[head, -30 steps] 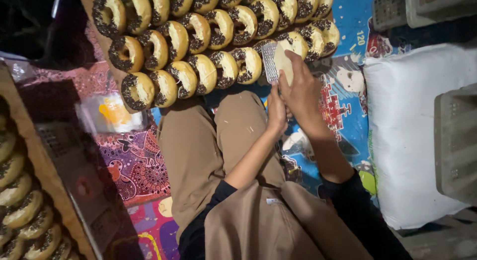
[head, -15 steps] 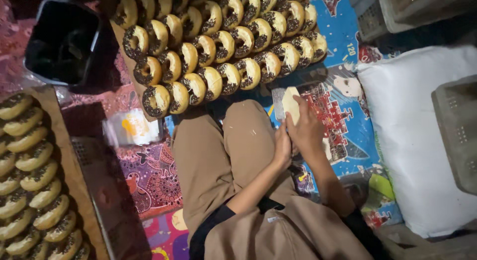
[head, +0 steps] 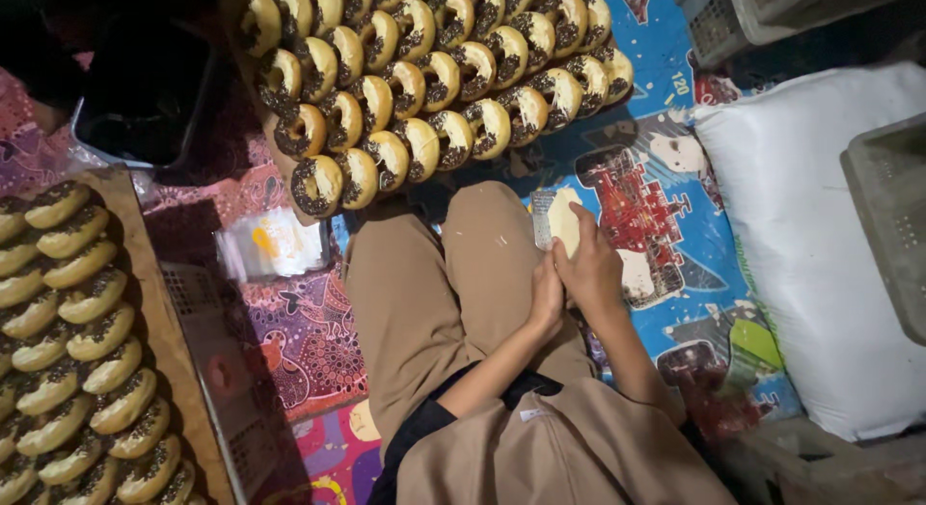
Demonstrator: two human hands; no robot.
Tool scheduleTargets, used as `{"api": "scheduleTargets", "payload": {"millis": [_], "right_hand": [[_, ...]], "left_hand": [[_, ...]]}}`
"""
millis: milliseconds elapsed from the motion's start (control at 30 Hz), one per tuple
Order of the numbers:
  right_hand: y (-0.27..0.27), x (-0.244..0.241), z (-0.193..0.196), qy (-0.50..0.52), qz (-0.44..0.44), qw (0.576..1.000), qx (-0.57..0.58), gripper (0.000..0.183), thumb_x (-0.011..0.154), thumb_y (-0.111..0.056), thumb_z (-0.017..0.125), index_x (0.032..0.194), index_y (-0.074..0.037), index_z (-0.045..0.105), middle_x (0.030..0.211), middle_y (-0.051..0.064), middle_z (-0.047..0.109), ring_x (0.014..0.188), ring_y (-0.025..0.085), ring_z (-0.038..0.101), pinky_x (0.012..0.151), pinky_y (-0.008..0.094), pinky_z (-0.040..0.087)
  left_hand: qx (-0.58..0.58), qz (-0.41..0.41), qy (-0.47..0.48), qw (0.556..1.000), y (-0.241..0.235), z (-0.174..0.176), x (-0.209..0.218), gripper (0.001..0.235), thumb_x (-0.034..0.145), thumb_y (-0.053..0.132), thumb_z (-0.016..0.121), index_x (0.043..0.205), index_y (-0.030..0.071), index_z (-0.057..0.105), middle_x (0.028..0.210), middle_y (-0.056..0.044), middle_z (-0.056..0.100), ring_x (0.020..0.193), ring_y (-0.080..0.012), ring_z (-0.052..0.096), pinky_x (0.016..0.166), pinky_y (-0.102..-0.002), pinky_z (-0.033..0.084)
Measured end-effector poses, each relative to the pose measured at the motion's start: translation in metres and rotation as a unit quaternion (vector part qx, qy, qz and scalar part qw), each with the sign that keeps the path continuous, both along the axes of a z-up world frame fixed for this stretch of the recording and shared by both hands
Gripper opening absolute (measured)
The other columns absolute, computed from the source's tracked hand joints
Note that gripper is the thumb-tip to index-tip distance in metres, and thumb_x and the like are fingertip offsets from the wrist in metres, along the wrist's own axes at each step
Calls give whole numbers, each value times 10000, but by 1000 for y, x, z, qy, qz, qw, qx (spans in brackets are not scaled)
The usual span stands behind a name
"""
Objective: The person grates a block of white cheese over rows of donuts using a handheld metal grater. The person moves along the rows, grating cheese onto each donut in sequence.
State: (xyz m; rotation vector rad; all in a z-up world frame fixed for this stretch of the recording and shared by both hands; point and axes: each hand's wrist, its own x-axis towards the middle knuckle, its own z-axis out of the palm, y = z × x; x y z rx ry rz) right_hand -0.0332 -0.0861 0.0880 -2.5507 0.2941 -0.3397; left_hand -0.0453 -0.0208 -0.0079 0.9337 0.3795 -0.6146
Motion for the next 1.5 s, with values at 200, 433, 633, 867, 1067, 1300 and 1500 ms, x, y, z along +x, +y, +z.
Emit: {"api": "scheduleTargets", "payload": {"millis": [200, 433, 633, 867, 1067, 1300, 1500], "right_hand": [[-7, 5, 8, -40, 36, 998, 39, 617, 907, -192, 718, 1451, -63, 458, 1218, 315, 660, 1020, 493, 664, 832, 526, 546], [-30, 62, 23, -37, 44, 998, 27, 566, 959, -197, 702, 1464, -91, 470, 1048, 278, 704, 842, 445, 703, 749, 517, 549], [-39, 135, 25, -24, 57, 998, 2, 565, 975, -211, 685, 1484, -118, 457, 970, 247, 725, 782, 424, 716, 691, 502, 567], [-33, 169, 7, -12, 89, 995, -53, 530, 951, -188, 680, 1446, -120, 500, 1097, 237, 737, 872, 425, 720, 716, 502, 587], [-36, 162, 11, -36, 135, 989, -44, 538, 940, -165, 665, 1439, -90, 481, 1130, 255, 718, 909, 427, 720, 745, 486, 593], [-30, 190, 15, 71, 107, 992, -9, 478, 963, -130, 650, 1408, -93, 479, 911, 255, 727, 825, 448, 716, 707, 516, 570], [-42, 223, 19, 98, 119, 988, 8, 507, 905, -121, 674, 1373, -100, 480, 865, 249, 725, 792, 423, 736, 712, 506, 585]], "left_hand": [[3, 31, -26, 999, -9, 4, 9, 477, 1101, 450, 345, 1032, 62, 612, 652, 8, 534, 462, -81, 459, 377, -256, 316], [-34, 80, -65, 994, -34, 15, 66, 553, 1153, 434, 329, 1104, -33, 620, 851, -27, 677, 700, -78, 636, 576, -249, 489], [-75, 71, 3, 995, -48, 8, 125, 551, 1087, 524, 322, 1016, 73, 631, 563, 53, 464, 392, -55, 397, 344, -231, 259], [-87, 96, 72, 989, -50, 4, 146, 508, 1075, 581, 337, 1202, 136, 545, 596, 52, 485, 386, -52, 391, 338, -220, 240], [-45, 117, 70, 990, -56, 0, 144, 526, 1058, 540, 360, 1283, 111, 564, 813, -6, 619, 496, -75, 521, 367, -237, 319], [-72, 121, -30, 990, -57, -24, 141, 437, 1158, 501, 384, 963, 127, 502, 682, 32, 479, 476, -63, 435, 386, -234, 293], [-86, 116, 80, 986, -48, 4, 105, 445, 1094, 514, 368, 821, 174, 459, 580, 61, 359, 417, -70, 293, 375, -252, 206]]}}
